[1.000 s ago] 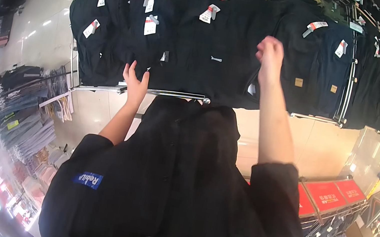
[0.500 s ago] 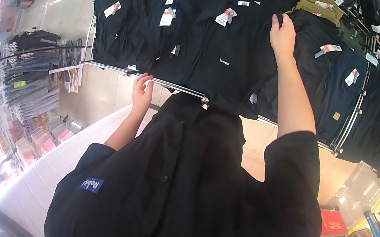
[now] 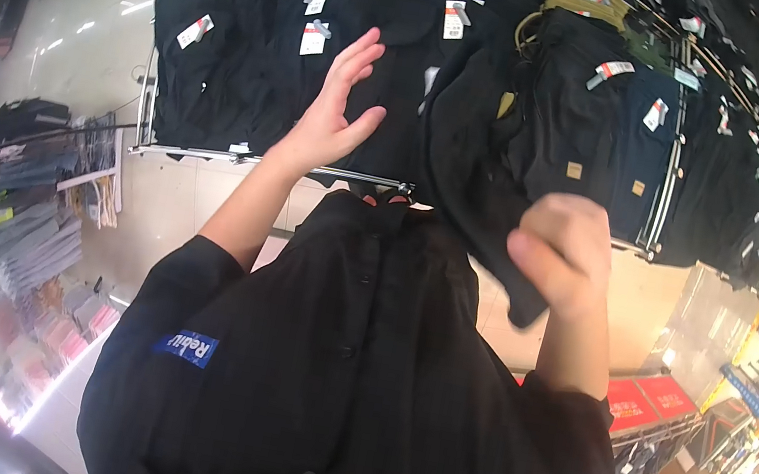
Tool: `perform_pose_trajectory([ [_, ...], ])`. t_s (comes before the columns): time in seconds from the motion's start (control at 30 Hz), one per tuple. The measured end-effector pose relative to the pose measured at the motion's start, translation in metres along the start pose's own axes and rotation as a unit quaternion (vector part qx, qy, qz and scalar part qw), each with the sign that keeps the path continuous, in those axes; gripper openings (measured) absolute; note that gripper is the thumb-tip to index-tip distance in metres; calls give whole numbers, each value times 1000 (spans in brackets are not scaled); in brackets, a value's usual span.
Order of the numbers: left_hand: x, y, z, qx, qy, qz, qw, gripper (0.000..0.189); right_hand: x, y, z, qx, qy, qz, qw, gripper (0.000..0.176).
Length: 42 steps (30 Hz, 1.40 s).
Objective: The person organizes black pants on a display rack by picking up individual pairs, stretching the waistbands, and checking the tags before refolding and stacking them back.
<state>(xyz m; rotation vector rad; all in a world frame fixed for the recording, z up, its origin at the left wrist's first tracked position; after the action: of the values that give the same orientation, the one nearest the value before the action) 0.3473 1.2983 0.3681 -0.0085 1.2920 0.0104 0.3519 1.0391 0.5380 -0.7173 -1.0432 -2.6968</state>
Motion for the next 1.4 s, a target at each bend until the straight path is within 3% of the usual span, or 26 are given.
perform_pose_trajectory([
  [0.07, -19, -12, 8, 116, -120, 0, 986, 82, 34, 8, 5, 15, -12, -43, 999, 31],
  [0.1, -26, -15, 8, 155, -136, 13, 978, 89, 48, 10, 0, -32, -13, -47, 998, 34],
  [0.13, -36, -17, 7, 179, -102, -23, 978, 81, 57, 12, -6, -78, -13, -50, 996, 37],
  [0.2, -51, -26, 2, 280, -131, 18, 951, 64, 62, 15, -15, -91, -21, -34, 995, 38],
  [0.23, -47, -34, -5, 336, -142, -43, 930, 51, 63, 18, -21, -103, -25, -9, 994, 40],
  [0.27, -37, -41, -19, 368, -81, -119, 919, 42, 64, 17, -30, -104, -28, -12, 994, 40],
  [0.33, -8, -48, -51, 334, 150, -122, 922, 41, 60, 31, -61, -220, -124, -103, 962, 42],
  [0.4, 8, -53, -74, 213, 211, -276, 913, 48, 52, 48, -88, -193, -250, -257, 913, 37],
  [0.43, 5, -56, -76, 185, 162, -275, 929, 46, 43, 53, -96, -206, -305, -201, 908, 34],
  [0.47, 10, -58, -82, 181, 184, -299, 919, 41, 33, 56, -105, -216, -359, -143, 897, 32],
  [0.53, 10, -64, -85, 216, 181, -298, 912, 21, 20, 68, -114, -193, -380, -149, 892, 31],
  [0.57, 12, -63, -83, 215, 182, -297, 912, 21, 12, 72, -119, -169, -402, -159, 886, 30],
  [0.6, 5, -68, -79, 276, 146, -268, 912, 20, 7, 77, -124, -170, -402, -157, 886, 30],
  [0.63, -4, -77, -77, 335, 108, -238, 905, 26, -1, 83, -133, -178, -435, -144, 871, 29],
  [0.67, -9, -83, -80, 362, 129, -210, 899, 41, -9, 88, -141, -186, -466, -130, 855, 27],
  [0.73, -10, -84, -75, 352, 165, -176, 904, 46, -11, 103, -136, -145, -458, -180, 858, 27],
  [0.8, -15, -67, -62, 224, 171, -218, 934, 45, -16, 96, -134, -18, -435, -78, 897, 27],
  [0.87, -41, -60, -41, 221, 90, -151, 959, 42, -14, 83, -129, 47, -434, 9, 900, 29],
  [0.93, -81, -63, -23, 239, 20, -93, 966, 43, -9, 65, -119, 209, -406, 13, 890, 36],
  [0.97, -91, -65, -16, 239, 19, -91, 967, 43, -9, 54, -118, 239, -375, 36, 895, 38],
  [1.03, -116, -70, -8, 256, -69, -60, 962, 44, -6, 28, -122, 313, -354, 65, 879, 41],
  [1.07, -124, -75, -2, 257, -70, -59, 962, 44, -3, 14, -119, 311, -296, 64, 901, 46],
  [1.23, -156, -116, 5, 352, -128, -101, 922, 48, -8, -26, -90, 119, -287, 73, 947, 59],
  [1.27, -159, -121, 5, 370, -139, -98, 913, 48, -14, -31, -88, 118, -286, 76, 948, 59],
  [1.33, -160, -126, 7, 380, -144, -89, 909, 48, -14, -49, -82, 197, -191, 72, 959, 61],
  [1.4, -162, -123, 10, 352, -150, -87, 920, 47, -12, -58, -79, 186, -136, 70, 971, 57],
])
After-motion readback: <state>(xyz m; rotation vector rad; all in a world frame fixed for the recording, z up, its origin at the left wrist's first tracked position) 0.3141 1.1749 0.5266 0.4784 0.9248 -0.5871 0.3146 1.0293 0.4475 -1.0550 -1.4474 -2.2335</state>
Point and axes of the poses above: each hand's wrist, its own z-axis towards the middle knuckle, its own y-axis out of the back of the hand, x = y × z, the point moved 7 cm from there along z, towards the middle knuckle, and after that the axes turned 14 degrees about -z, right-handed, at the moved point
